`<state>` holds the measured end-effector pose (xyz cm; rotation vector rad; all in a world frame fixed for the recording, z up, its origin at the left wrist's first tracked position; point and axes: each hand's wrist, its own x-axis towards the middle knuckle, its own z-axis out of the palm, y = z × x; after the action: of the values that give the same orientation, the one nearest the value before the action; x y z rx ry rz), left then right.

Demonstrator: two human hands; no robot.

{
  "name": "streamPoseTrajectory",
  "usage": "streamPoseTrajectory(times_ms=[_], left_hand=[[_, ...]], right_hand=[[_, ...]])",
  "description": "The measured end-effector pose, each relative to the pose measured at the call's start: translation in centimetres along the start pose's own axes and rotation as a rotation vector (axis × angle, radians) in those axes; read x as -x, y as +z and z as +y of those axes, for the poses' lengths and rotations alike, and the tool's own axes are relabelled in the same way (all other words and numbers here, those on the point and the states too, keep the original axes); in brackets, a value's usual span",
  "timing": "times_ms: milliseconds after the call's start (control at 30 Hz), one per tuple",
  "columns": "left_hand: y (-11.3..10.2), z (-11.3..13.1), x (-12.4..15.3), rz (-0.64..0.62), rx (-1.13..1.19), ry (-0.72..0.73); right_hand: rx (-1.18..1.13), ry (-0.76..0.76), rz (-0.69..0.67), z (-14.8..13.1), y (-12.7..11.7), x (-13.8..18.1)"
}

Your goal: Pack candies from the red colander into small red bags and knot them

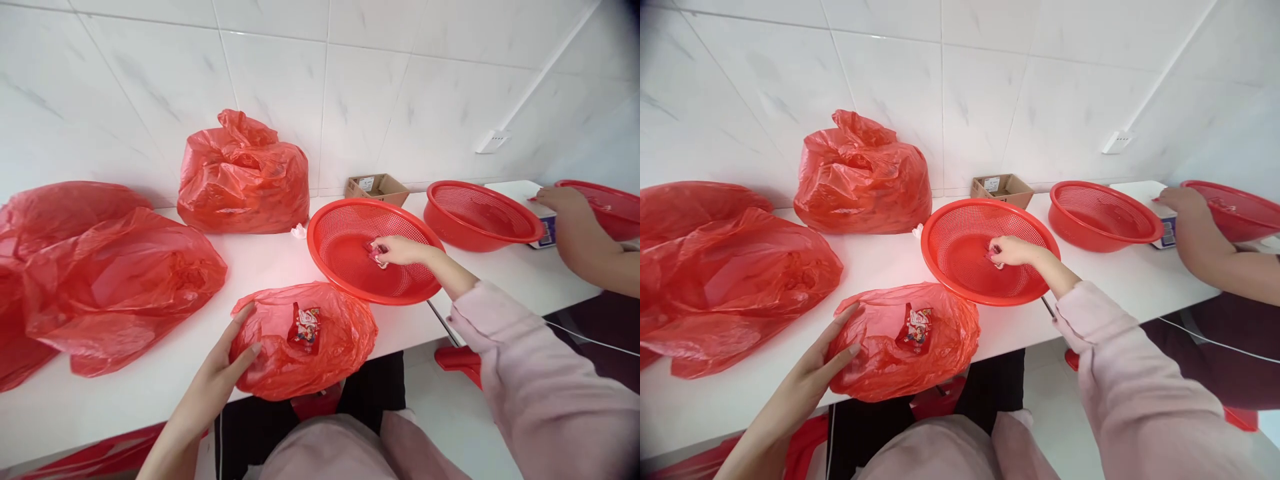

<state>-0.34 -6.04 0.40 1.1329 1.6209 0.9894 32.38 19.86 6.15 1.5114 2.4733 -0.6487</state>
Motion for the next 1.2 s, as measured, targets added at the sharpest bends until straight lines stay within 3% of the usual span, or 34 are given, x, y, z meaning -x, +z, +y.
streamPoseTrajectory(times_ms=[100, 167, 233, 333, 400, 500, 600, 733, 867, 933, 1033, 1133, 1200], left_hand=[[0.2, 0.0, -0.2, -0.008, -0.008, -0.002], [0.4, 0.1, -0.4, -0.002, -0.016, 0.016], [0.6, 0.1, -0.6, 0.007, -0.021, 0.033], [0.6, 0.0, -0.6, 0.015, -0.044, 0.061], [0.3, -0.2, -0.5, 0.03, -0.094, 0.09], [-0.4, -0.7, -0.2, 0.066, -0.173, 0.094], [-0.6, -0.9, 0.0, 0.095, -0.171, 0.076], [-0.4, -0.5, 0.1, 0.109, -0.132, 0.098], [-0.3, -0.2, 0.2, 0.078, -0.083, 0.062], [-0.4, -0.2, 0.2, 0.088, -0.05, 0.079], [-0.3, -0.2, 0.1, 0.09, 0.011, 0.077], [-0.1, 0.0, -0.2, 0.09, 0.052, 0.074], [0.1, 0.2, -0.4, 0.099, 0.058, 0.087]], right_hand=[[-0.318, -0.282, 0.148, -4.9, 0.8, 2.2], [-0.514, -0.483, 0.102, -9.0, 3.1, 3.6], [-0.489, -0.511, 0.039, -12.7, 5.7, 4.4], [-0.403, -0.449, 0.151, -14.8, 7.2, 3.9], [-0.32, -0.39, 0.247, -13.4, 5.7, 2.6], [-0.178, -0.219, 0.359, -8.4, 1.6, 0.0], [-0.033, -0.022, 0.321, -2.9, -0.8, -2.2], [0.11, 0.089, 0.169, 1.6, -0.1, -3.7], [0.166, 0.074, 0.136, 1.9, 0.0, -4.1], [0.146, 0.022, 0.169, 0.5, -0.7, -3.7], [0.045, -0.138, 0.24, -4.0, -0.9, -1.6], [-0.182, -0.507, 0.19, -10.3, 1.0, 1.6], [-0.181, -0.588, 0.129, -13.8, 2.8, 3.0]])
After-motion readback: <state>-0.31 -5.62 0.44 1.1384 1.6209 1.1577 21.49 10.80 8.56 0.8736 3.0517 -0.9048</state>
